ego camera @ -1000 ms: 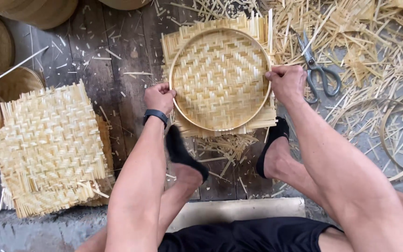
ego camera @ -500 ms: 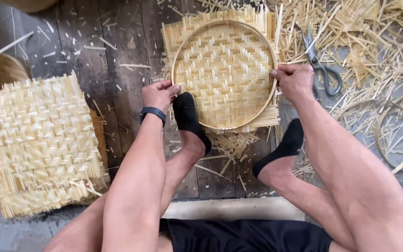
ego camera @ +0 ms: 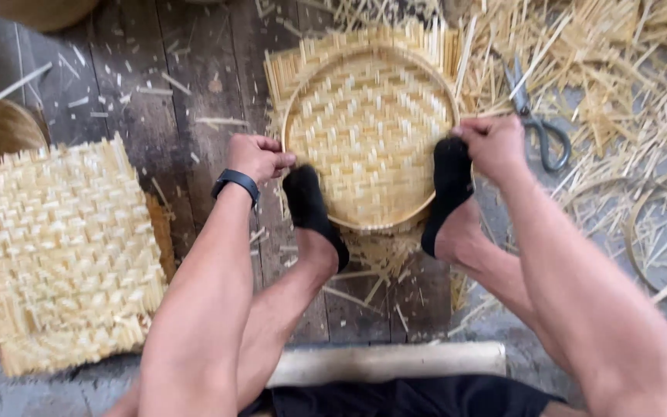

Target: Assembling and trimming the woven base of a bamboo steamer basket using a mold and scissors.

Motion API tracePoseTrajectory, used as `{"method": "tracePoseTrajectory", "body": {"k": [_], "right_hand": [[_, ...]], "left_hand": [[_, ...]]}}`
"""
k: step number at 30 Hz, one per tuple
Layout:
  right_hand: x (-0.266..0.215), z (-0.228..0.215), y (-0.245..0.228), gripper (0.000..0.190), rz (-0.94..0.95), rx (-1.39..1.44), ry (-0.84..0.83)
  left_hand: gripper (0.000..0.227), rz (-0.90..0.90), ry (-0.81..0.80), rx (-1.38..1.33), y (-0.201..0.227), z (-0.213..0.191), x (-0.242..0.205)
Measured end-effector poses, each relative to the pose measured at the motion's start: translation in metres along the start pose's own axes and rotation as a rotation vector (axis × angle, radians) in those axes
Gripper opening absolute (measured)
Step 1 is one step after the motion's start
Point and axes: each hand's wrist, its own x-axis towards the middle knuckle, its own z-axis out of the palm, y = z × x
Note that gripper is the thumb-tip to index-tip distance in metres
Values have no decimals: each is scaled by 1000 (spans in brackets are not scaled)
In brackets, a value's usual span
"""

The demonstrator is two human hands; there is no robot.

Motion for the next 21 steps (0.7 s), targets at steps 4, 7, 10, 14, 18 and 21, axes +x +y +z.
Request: {"method": "tracePoseTrajectory", "body": {"k": [4, 7, 10, 14, 18, 21], "right_hand": [[-71, 37, -85, 45, -585, -403, 41], [-106, 92, -77, 72, -894, -604, -221], [-103, 136, -34, 73, -1134, -714, -92], [-102, 137, -38, 61, -1154, -688, 44], [-61, 124, -32, 64, -930, -474, -252], [0, 100, -39, 36, -1027, -422, -155]], "left_hand": [[51, 570, 159, 588, 68, 32, 13], [63, 1079, 223, 599, 75, 83, 70], [53, 1024, 76, 641, 77, 108, 113], [38, 472, -105, 521, 97, 112, 84], [36, 758, -123, 371, 97, 115, 150], [30, 780, -238, 509, 76, 115, 118]]}}
